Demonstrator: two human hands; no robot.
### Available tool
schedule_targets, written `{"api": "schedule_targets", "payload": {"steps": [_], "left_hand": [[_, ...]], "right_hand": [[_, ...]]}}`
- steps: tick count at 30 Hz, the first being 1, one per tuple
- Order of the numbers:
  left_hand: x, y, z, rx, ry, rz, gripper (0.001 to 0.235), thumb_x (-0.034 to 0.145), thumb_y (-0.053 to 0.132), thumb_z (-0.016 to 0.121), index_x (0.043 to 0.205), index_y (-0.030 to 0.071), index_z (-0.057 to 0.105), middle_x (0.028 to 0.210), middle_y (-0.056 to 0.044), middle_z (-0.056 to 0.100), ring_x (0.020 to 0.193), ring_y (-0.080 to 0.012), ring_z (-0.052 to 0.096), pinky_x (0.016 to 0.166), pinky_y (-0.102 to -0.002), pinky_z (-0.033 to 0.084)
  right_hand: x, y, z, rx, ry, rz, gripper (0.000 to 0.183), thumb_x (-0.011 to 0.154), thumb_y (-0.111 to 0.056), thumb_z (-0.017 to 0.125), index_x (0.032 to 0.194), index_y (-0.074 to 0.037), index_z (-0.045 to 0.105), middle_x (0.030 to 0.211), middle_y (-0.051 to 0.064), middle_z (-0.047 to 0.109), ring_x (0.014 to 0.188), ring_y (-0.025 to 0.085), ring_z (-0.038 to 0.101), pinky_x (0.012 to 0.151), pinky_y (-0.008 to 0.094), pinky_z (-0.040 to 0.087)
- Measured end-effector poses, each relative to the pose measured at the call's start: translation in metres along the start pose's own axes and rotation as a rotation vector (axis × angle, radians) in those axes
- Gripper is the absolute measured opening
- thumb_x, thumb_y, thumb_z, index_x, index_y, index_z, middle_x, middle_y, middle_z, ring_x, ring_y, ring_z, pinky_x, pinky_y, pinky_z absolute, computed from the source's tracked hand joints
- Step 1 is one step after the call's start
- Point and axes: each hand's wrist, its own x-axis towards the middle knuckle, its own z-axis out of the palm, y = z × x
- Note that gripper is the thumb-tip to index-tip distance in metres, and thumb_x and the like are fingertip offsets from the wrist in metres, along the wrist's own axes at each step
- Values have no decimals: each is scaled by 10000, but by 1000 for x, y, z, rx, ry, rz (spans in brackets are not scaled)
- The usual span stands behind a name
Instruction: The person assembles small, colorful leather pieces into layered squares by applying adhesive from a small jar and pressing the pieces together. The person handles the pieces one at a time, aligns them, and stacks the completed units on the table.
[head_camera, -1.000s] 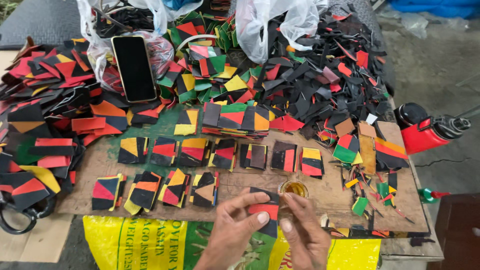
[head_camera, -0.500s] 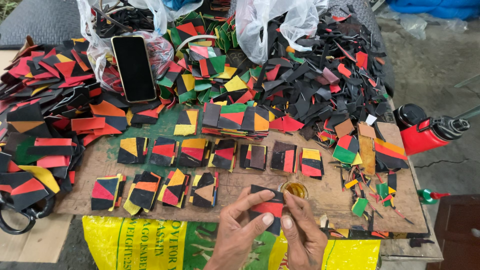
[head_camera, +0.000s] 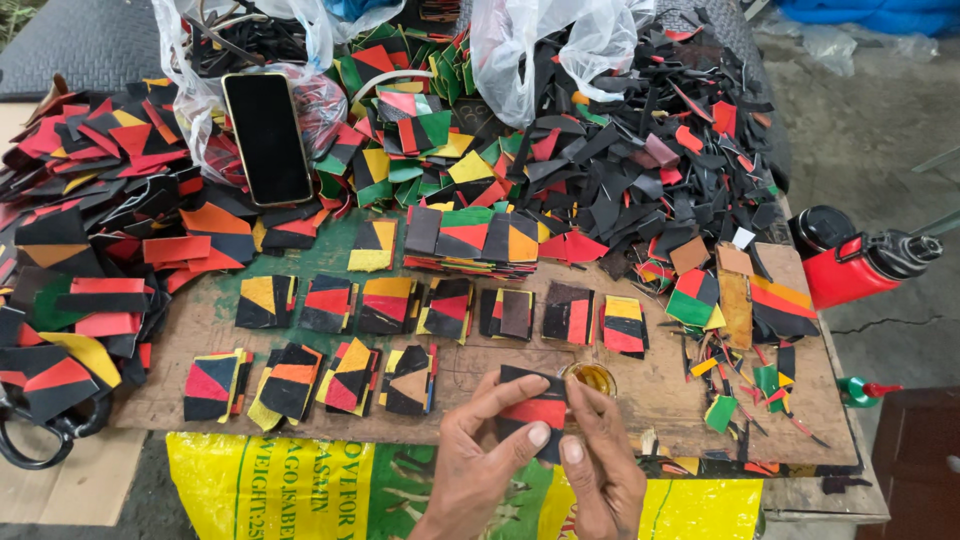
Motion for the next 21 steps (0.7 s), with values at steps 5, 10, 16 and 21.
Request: {"api": "schedule_targets", "payload": {"steps": [5,10,16,21], "left_hand": [[5,-1,-4,-18,96,-63,429,833,-3,766,1244,-90,676,1212,-104,613,1072,-188,644,912,-329,523],[6,0,-4,64,82,2,425,865,-37,756,1275,-107,669,1205,-130,661,1099,-167,651,1031,-266,495],[7,5,0,-58,128,-56,430,849,-36,723,1266,-107,643,1200,-72,582,1069,-159,662,889,-315,590],[8,6,1,-67,116,6,440,882,-57,718,1306,-129,623,1202,-90,572,1101,-161,642,947,-287,569]], "right_hand": [[-6,3,1,-196,3,-265,365,983,-118,643,1310,39,690,1335,184,658,1235,265,624,1087,356,465],[-6,0,3,-75,33,-158,358,922,-126,670,1252,7,709,1308,195,638,1111,282,642,935,394,564],[-1,-13,1,-343,10,-363,325,890,-139,700,1190,-27,754,1242,180,683,1225,317,613,1095,420,454],[1,-17,2,-336,24,-439,299,893,-147,685,1161,-38,760,1256,178,671,1253,323,593,1138,436,429]]}}
